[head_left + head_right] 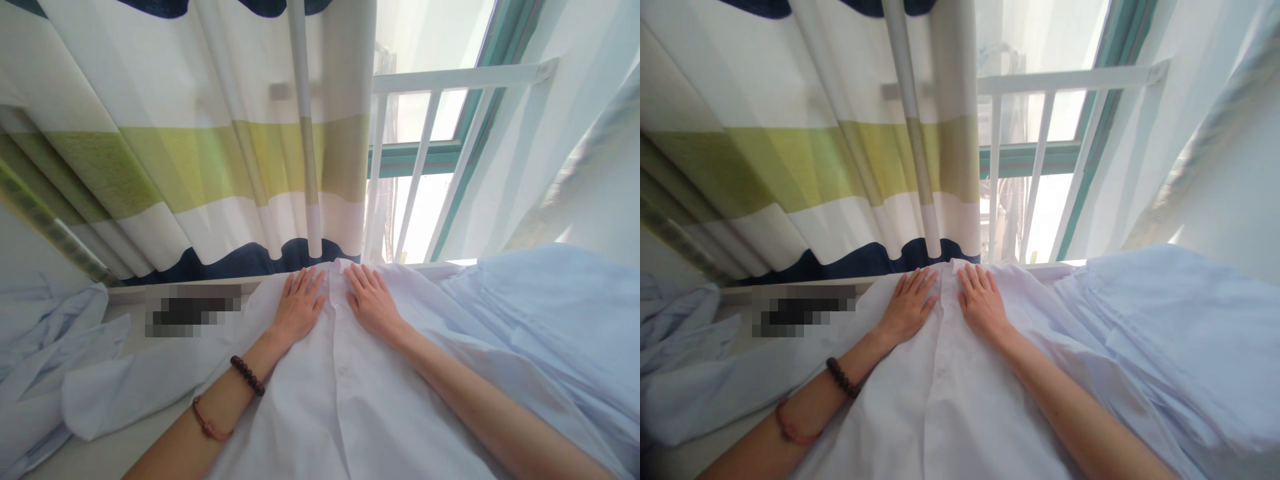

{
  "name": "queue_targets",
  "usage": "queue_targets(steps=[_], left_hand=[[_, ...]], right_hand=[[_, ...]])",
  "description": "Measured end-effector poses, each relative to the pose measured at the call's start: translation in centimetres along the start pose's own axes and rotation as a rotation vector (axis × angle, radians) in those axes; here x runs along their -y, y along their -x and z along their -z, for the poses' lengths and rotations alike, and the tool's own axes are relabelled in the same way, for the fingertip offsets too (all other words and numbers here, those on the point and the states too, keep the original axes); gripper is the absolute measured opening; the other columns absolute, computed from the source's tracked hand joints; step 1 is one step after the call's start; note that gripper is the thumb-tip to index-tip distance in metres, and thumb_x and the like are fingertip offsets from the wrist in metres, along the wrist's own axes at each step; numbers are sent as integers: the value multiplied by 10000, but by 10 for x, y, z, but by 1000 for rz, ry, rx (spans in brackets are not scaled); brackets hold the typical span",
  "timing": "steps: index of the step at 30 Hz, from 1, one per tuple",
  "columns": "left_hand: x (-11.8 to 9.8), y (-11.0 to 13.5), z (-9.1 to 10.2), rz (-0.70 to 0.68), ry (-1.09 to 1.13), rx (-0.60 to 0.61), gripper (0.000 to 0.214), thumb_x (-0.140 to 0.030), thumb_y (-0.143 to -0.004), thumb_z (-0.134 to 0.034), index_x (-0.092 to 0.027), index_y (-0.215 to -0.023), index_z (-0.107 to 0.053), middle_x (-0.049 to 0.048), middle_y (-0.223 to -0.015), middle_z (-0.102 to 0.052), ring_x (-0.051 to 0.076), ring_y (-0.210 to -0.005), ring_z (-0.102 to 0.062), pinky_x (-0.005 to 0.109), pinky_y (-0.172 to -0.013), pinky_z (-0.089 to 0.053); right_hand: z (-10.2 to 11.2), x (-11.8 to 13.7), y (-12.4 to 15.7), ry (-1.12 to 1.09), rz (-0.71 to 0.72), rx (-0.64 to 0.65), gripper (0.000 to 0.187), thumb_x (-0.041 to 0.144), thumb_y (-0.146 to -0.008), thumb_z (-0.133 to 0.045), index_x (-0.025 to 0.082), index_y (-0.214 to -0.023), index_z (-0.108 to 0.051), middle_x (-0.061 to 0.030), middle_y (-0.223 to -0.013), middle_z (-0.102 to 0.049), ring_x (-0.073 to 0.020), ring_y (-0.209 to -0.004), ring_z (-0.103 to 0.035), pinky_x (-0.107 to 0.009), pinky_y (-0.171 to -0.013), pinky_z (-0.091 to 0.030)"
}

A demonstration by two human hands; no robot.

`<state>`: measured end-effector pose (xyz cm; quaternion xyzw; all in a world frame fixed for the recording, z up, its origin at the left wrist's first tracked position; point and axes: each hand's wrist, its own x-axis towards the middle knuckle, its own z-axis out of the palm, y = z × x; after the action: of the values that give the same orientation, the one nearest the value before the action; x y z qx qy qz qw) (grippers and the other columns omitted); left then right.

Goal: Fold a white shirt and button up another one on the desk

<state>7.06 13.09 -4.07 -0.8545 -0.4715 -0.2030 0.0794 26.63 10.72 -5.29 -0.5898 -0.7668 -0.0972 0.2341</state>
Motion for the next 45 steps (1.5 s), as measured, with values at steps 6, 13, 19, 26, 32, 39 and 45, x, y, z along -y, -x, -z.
queue_targets(steps=[6,13,19,26,32,39,45], left_hand=[[-2,4,2,-16,-32,-10,504,-294,-944,-399,-195,-1438,-372,116,-1512,-347,266,-1407,-279,492,-1163,-166],[-1,2,3,-16,-32,16,503,-294,-943,-378,-221,-1440,-360,80,-1510,-360,253,-1412,-267,492,-1168,-154],[-4,9,3,-18,-39,15,517,-241,-915,-399,-180,-1428,-385,85,-1519,-340,264,-1416,-253,487,-1166,-165],[-7,19,3,-15,-22,20,555,-219,-887,-423,-127,-1431,-367,98,-1514,-349,273,-1417,-240,470,-1163,-186],[-11,14,11,34,153,-21,477,-158,-825,-500,-98,-1298,-508,156,-1427,-435,316,-1389,-250,481,-1151,-175],[-5,-31,26,192,317,215,222,-251,-935,-484,-120,-873,-653,70,-880,-658,197,-831,-632,373,-813,-511],[-6,-31,8,258,467,385,276,-369,-930,-537,-138,-1062,-613,57,-1024,-642,175,-847,-635,344,-742,-547]], right_hand=[[3,2,0,-7,1,-27,508,208,-917,-389,148,-1421,-403,-114,-1508,-356,-298,-1392,-291,-491,-1120,-236],[15,23,18,-97,57,-75,527,238,-933,-395,101,-1439,-336,-190,-1538,-251,-274,-1413,-248,-489,-1125,-262],[20,39,41,-300,151,20,438,257,-943,-395,106,-1349,-458,-185,-1449,-418,-272,-1311,-427,-442,-1065,-393],[23,41,53,-308,144,84,366,271,-938,-409,135,-1245,-554,-153,-1348,-523,-263,-1211,-516,-404,-1037,-420],[26,40,50,-306,159,123,350,253,-936,-421,114,-1228,-556,-144,-1258,-576,-256,-1137,-546,-388,-1002,-428],[35,39,48,-298,141,132,226,209,-910,-456,160,-1075,-604,-109,-1083,-615,-228,-952,-585,-351,-871,-449],[37,43,59,-330,77,150,182,335,-902,-503,170,-928,-576,-46,-808,-610,-198,-754,-538,-316,-710,-408]])
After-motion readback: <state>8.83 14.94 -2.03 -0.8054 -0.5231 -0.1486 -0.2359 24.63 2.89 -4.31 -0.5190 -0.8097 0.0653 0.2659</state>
